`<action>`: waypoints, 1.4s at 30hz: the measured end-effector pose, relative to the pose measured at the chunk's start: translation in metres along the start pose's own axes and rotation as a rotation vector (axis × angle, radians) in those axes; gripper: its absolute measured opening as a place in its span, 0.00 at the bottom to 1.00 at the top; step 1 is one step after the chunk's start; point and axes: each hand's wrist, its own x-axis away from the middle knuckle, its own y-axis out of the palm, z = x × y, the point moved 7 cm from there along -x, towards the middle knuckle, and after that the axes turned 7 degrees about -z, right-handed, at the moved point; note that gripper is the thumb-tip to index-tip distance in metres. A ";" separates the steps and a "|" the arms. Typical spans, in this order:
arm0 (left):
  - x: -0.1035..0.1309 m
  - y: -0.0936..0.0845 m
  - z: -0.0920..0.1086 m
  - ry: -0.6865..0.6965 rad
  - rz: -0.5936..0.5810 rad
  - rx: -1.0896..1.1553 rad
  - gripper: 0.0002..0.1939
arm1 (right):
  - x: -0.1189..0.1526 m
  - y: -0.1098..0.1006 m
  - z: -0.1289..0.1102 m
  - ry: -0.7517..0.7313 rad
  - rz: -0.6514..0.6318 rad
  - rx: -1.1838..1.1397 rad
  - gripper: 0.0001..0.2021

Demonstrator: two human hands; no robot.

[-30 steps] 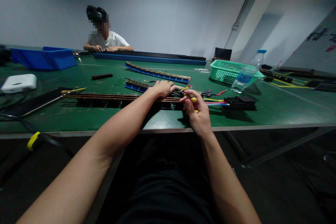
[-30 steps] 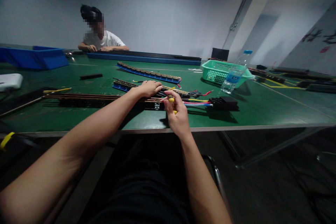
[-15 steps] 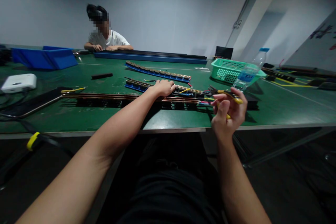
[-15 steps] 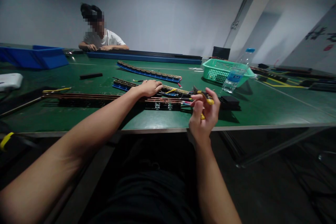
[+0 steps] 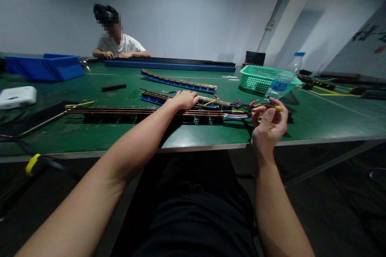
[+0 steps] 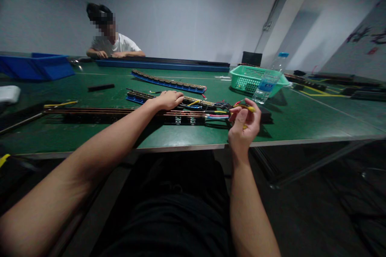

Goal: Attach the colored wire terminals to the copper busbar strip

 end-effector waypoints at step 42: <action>0.006 -0.003 0.003 0.004 -0.011 0.004 0.24 | 0.038 -0.001 -0.060 -0.030 -0.074 -0.132 0.20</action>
